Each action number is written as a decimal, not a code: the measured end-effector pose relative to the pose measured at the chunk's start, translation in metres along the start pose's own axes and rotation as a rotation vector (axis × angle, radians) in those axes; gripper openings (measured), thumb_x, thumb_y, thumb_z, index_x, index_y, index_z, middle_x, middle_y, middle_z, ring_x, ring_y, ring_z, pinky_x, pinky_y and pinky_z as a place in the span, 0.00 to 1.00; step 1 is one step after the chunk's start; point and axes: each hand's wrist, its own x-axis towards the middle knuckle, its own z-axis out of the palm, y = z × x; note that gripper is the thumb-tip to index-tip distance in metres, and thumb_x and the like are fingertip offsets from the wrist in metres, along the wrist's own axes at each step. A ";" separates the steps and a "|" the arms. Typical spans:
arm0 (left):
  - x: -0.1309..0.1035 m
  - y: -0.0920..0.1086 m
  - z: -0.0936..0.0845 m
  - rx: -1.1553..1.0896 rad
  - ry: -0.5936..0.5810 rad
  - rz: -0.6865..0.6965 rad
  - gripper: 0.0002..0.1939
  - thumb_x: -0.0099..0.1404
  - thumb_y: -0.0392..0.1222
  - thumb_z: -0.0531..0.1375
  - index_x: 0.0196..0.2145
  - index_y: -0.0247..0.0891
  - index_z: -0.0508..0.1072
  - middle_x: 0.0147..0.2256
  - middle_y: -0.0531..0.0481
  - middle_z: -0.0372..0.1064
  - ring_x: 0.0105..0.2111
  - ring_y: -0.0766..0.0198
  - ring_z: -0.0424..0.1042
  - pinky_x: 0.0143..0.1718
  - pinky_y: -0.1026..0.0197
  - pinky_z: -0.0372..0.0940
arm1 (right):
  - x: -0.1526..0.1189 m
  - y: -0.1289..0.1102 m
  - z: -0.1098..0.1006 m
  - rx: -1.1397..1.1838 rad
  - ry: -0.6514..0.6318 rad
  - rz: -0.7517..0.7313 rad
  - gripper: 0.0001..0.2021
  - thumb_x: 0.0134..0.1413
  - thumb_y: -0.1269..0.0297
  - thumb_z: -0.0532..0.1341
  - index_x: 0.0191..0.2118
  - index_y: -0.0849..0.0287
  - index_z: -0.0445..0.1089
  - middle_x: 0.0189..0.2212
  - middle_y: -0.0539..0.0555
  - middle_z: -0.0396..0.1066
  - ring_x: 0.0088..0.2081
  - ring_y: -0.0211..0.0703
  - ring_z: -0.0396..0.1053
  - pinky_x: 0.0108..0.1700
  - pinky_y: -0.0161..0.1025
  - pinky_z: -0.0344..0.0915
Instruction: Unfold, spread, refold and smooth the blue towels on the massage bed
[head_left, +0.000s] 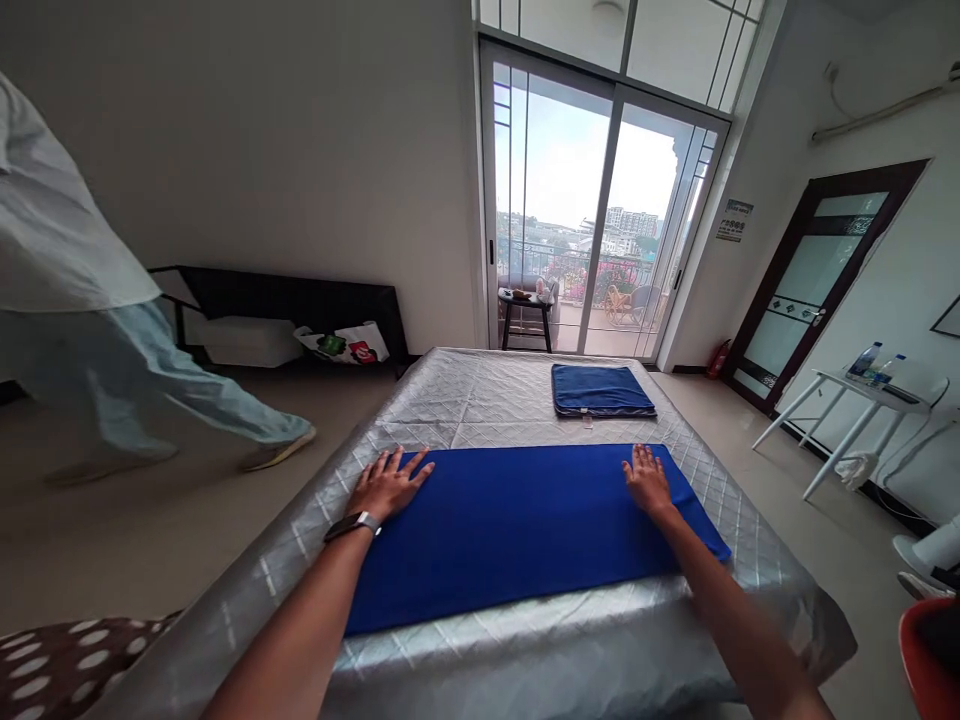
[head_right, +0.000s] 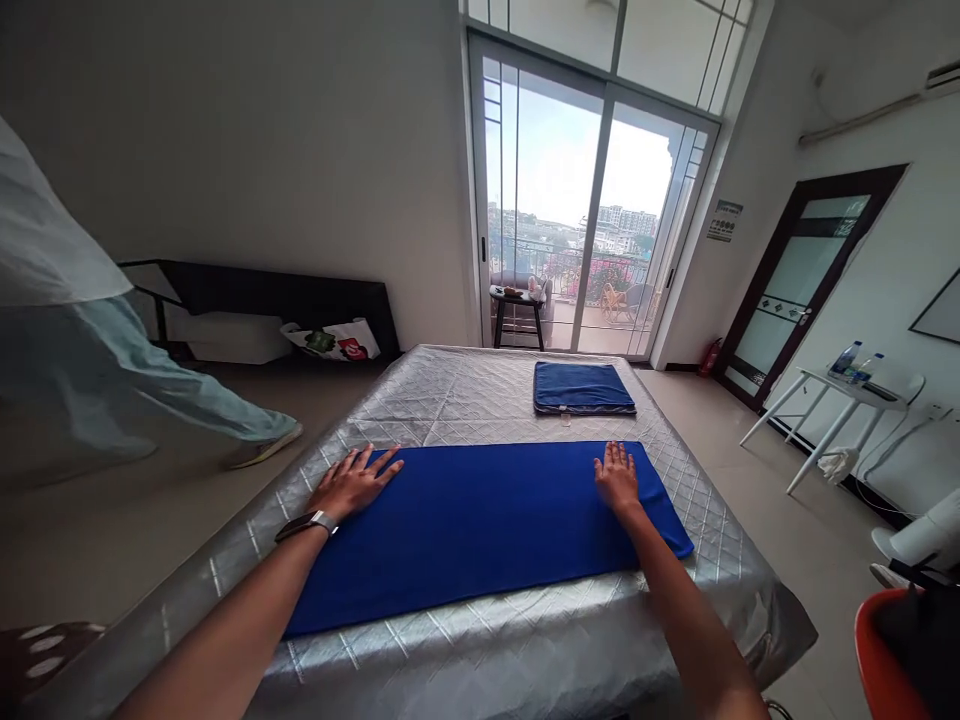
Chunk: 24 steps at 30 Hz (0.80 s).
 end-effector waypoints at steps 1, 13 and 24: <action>0.000 0.000 0.000 -0.002 -0.006 -0.001 0.33 0.70 0.63 0.42 0.69 0.52 0.52 0.70 0.42 0.48 0.69 0.46 0.49 0.66 0.43 0.46 | -0.007 -0.022 0.005 0.013 -0.013 -0.052 0.29 0.70 0.47 0.48 0.69 0.56 0.56 0.71 0.59 0.48 0.71 0.51 0.44 0.70 0.54 0.41; 0.002 0.000 0.000 -0.035 -0.016 -0.007 0.33 0.71 0.62 0.42 0.69 0.51 0.53 0.71 0.42 0.47 0.70 0.47 0.47 0.66 0.43 0.44 | -0.063 -0.095 0.013 0.157 -0.233 -0.384 0.36 0.70 0.46 0.37 0.73 0.65 0.40 0.72 0.58 0.39 0.73 0.45 0.35 0.71 0.48 0.32; -0.003 -0.002 -0.004 -0.081 0.281 0.056 0.32 0.68 0.54 0.44 0.64 0.40 0.66 0.65 0.38 0.61 0.67 0.45 0.54 0.66 0.40 0.46 | -0.059 0.094 -0.019 -0.001 -0.169 0.191 0.33 0.70 0.54 0.38 0.73 0.67 0.39 0.73 0.57 0.38 0.73 0.42 0.34 0.71 0.45 0.31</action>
